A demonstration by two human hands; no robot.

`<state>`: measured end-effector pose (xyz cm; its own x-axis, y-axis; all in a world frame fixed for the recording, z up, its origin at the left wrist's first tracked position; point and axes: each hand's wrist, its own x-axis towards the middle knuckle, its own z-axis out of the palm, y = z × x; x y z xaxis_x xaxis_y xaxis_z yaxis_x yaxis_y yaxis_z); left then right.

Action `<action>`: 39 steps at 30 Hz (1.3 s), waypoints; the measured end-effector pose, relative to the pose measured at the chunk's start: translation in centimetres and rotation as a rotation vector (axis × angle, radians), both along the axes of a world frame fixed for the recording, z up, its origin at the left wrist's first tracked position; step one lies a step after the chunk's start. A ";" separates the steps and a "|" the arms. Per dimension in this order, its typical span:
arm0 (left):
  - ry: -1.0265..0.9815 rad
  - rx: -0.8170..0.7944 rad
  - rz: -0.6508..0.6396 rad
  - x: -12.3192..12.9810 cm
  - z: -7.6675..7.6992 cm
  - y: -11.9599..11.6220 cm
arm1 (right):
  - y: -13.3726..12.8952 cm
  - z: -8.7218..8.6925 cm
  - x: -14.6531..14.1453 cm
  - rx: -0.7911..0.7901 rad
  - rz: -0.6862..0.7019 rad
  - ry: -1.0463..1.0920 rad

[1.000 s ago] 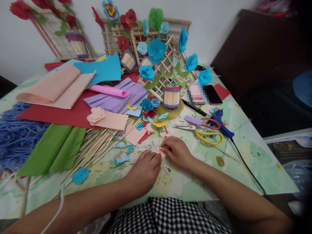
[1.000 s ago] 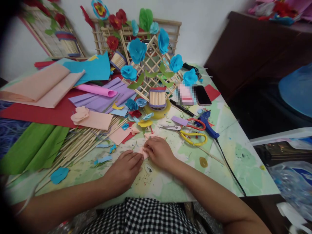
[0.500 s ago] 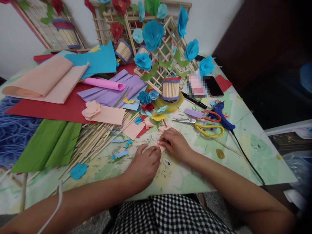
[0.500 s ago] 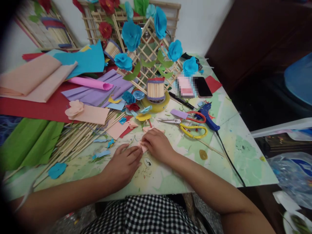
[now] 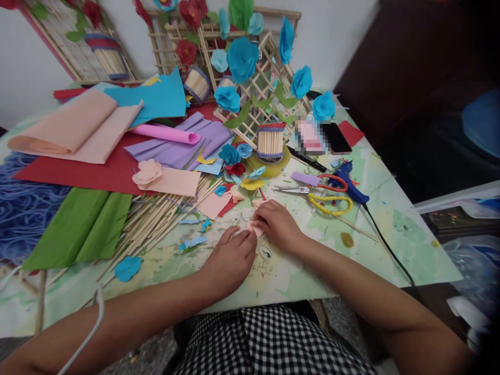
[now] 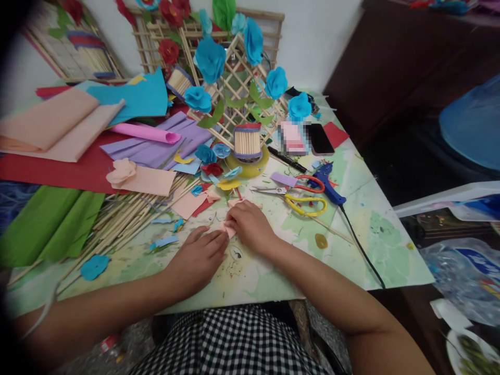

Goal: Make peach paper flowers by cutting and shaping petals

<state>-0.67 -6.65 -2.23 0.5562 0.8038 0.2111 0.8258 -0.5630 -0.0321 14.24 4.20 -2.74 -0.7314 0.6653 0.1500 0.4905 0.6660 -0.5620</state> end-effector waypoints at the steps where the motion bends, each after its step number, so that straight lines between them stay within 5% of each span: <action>1: -0.007 0.000 0.003 0.0 0.1 0.0 | 0.0 0.0 0.0 0.004 -0.004 -0.009; 26: -0.078 -0.173 0.170 0.4 0.7 -0.3 | -0.1 -0.1 0.5 0.129 -0.120 -0.060; 39: -0.156 -0.171 0.129 0.0 1.2 0.3 | 2.2 0.6 3.0 0.141 -0.003 0.002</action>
